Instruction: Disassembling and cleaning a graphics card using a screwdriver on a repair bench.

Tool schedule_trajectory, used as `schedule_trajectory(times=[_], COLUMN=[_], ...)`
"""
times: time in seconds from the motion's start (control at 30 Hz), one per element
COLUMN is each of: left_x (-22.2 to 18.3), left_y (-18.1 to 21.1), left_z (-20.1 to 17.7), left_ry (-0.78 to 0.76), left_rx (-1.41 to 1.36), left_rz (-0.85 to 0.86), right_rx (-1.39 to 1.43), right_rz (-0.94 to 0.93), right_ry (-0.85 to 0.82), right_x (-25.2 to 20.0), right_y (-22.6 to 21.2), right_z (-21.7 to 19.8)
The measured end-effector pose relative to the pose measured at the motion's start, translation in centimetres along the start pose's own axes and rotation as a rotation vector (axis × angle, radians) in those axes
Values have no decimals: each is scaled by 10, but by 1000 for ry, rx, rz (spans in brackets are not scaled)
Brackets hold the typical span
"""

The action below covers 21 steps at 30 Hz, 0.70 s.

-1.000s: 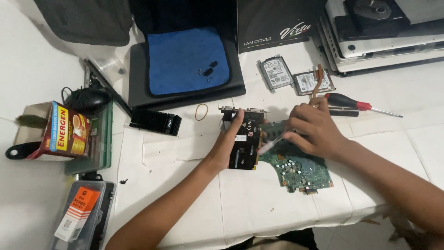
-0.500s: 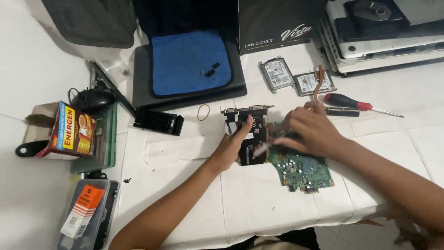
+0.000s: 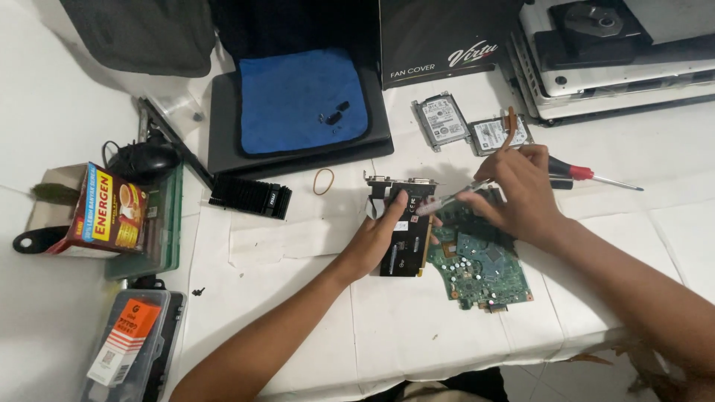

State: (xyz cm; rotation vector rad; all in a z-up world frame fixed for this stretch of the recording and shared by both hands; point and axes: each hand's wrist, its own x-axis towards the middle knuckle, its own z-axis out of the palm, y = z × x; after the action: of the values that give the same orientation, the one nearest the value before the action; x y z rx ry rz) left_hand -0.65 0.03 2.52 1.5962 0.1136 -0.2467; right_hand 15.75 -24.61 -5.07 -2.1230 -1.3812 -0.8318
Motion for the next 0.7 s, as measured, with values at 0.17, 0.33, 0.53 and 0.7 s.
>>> schedule_trajectory(times=[0.17, 0.33, 0.53, 0.7], left_x=[-3, -14, 14, -14], left_y=[1, 16, -27, 8], left_z=[3, 9, -4, 9], left_ry=[-3, -163, 19, -76], left_rx=[13, -138, -3, -87], left_rz=[60, 51, -37, 48], right_rx=[87, -20, 143, 57], right_rz=[-169, 23, -124, -20], right_ry=[-87, 6, -134, -62], right_x=[15, 4, 17, 1], right_y=[-40, 7, -48, 1], right_z=[-5, -4, -8, 4])
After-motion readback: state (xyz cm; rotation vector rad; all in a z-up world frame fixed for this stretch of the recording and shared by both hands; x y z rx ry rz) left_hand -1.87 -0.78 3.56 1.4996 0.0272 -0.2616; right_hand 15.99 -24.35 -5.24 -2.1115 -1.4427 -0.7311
